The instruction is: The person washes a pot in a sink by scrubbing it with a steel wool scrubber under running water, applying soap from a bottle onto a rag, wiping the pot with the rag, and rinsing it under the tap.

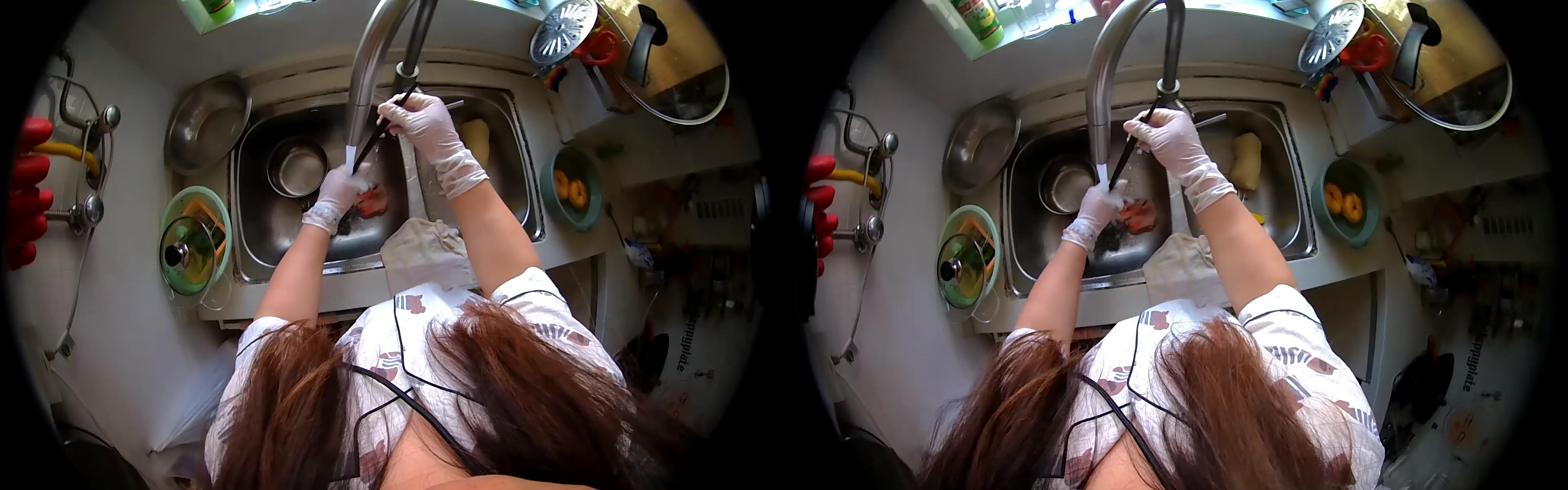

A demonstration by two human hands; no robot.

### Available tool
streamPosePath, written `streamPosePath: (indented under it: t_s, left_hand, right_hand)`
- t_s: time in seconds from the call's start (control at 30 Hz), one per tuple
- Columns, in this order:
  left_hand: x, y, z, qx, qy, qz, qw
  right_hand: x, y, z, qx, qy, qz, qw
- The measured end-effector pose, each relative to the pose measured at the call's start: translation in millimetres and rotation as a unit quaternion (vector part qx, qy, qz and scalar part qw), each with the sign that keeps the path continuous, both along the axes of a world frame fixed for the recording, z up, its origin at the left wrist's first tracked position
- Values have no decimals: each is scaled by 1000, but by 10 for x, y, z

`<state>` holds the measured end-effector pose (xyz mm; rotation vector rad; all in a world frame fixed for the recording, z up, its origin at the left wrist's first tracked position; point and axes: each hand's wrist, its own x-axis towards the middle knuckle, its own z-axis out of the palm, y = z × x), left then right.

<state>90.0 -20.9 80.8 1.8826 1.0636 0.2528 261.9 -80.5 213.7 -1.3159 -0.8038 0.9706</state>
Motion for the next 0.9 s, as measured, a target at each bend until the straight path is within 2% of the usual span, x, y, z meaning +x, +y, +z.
streamPosePath:
  t_s: [0.07,0.13,0.2,0.23,0.27,0.3,0.33,0.37,0.4,0.43,0.47,0.5,0.53,0.57,0.6,0.63,0.67,0.73,0.77,0.8,0.83,0.9]
  left_hand:
    - [-69,56,-200,-42,-59,23,997]
    - [-62,81,-187,-83,-118,31,989]
    - [-131,-48,324,-115,-133,16,984]
    - [-191,-55,374,-215,-163,-8,963]
    - [-260,66,80,-263,-179,-18,948]
    - [-285,68,22,-359,-228,31,904]
    - [-307,80,59,-446,-286,-6,848]
    - [-322,-1,161,-453,-340,87,820]
    - [-343,-46,148,-391,-365,101,839]
    - [-370,-94,136,-327,-385,118,855]
    - [-364,-42,-28,-429,-407,113,798]
    - [-361,9,-191,-525,-416,119,733]
    - [-399,-36,-366,-470,-392,104,784]
    - [-436,-82,-539,-412,-363,92,831]
    - [-594,6,-512,-624,-316,44,713]
    - [-602,-4,-551,-617,-300,141,714]
    - [-568,-23,-615,-603,-284,234,707]
    - [-522,22,-722,-597,-321,285,678]
    - [-453,-50,-563,-593,-337,313,661]
    - [-523,41,-815,-615,-351,268,653]
    - [-595,133,-1068,-635,-364,221,645]
    - [-508,135,-934,-633,-374,233,636]
  right_hand:
    - [-38,-27,-92,19,28,58,998]
    - [-123,-9,-272,2,-13,85,996]
    - [-122,-8,-212,-48,-134,116,983]
    - [-126,-17,-181,-52,-114,99,987]
    - [-136,-22,-145,-51,-95,78,991]
    - [-141,-35,-82,-22,-55,39,997]
    - [-185,-57,-70,6,-12,6,1000]
    - [-244,-79,-128,-17,-57,-7,998]
    - [-310,-89,-199,-42,-100,-17,994]
    - [-385,-101,-276,-96,-77,32,992]
    - [-454,-89,-326,-149,-53,85,984]
    - [-527,-47,-347,-184,-157,87,966]
    - [-588,8,-363,-219,-257,90,937]
    - [-639,85,-366,-227,-265,111,930]
    - [-659,112,-256,-235,-270,132,924]
    - [-657,103,-125,-222,-181,138,948]
    - [-594,148,-299,-171,-121,153,966]
    - [-572,2,-114,-171,-144,137,965]
    - [-591,-311,501,-244,-143,141,949]
    - [-475,-170,103,-131,-282,146,939]
    - [-349,-130,-306,-119,-311,93,938]
    - [-88,-457,35,-104,-322,16,941]
